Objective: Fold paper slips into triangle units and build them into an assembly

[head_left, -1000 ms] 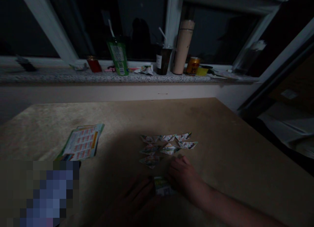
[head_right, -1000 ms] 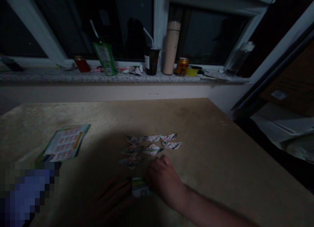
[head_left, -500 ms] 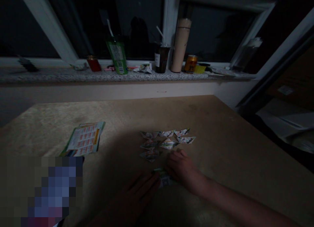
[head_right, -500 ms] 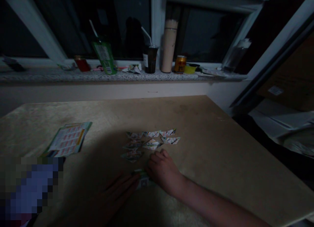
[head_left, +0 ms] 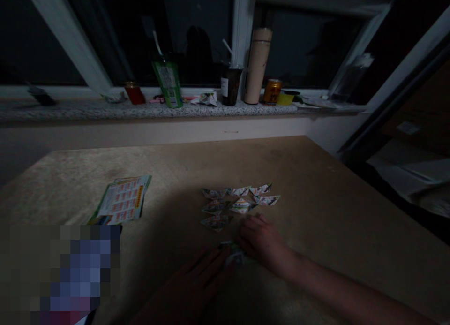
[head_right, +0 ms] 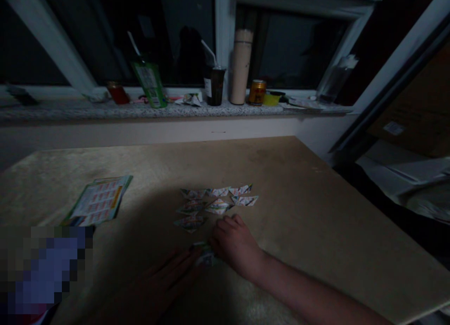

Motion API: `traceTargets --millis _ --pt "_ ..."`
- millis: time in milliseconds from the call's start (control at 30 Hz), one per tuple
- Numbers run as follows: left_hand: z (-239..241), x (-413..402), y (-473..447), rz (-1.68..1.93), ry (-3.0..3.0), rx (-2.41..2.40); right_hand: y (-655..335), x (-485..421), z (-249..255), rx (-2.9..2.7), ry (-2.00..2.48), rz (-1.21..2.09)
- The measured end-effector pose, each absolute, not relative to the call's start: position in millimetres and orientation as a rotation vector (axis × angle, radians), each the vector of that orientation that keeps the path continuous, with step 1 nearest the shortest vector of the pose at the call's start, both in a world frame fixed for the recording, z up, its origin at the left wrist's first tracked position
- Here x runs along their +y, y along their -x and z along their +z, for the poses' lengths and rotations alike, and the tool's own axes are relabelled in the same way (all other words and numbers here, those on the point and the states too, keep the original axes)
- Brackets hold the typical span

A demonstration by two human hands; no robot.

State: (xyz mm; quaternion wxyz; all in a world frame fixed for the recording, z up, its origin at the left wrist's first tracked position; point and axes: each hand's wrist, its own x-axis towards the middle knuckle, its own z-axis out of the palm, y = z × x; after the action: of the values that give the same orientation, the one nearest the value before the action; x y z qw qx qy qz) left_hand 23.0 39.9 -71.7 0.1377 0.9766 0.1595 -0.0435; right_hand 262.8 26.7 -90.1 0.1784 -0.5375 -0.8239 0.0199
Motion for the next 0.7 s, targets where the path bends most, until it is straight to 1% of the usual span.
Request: traceTargets --millis 267,400,567,633,700 --pt "-47 35 -34 -0.233 -2.841 0.493 -265 23 -83 -2.169 1.626 0.097" --pt "-42 33 -36 -0.302 -2.85 0.494 -268 16 -72 -2.105 1.518 0.123" --pt "-53 33 -35 -0.267 -2.89 0.524 -270 -15 -54 -2.456 1.103 0.011" --pt "-59 32 -34 -0.244 -2.898 0.524 -270 -27 -52 -2.554 1.091 0.054" --pt "-63 32 -34 -0.237 -2.907 0.528 -271 -35 -53 -2.576 1.138 0.168"
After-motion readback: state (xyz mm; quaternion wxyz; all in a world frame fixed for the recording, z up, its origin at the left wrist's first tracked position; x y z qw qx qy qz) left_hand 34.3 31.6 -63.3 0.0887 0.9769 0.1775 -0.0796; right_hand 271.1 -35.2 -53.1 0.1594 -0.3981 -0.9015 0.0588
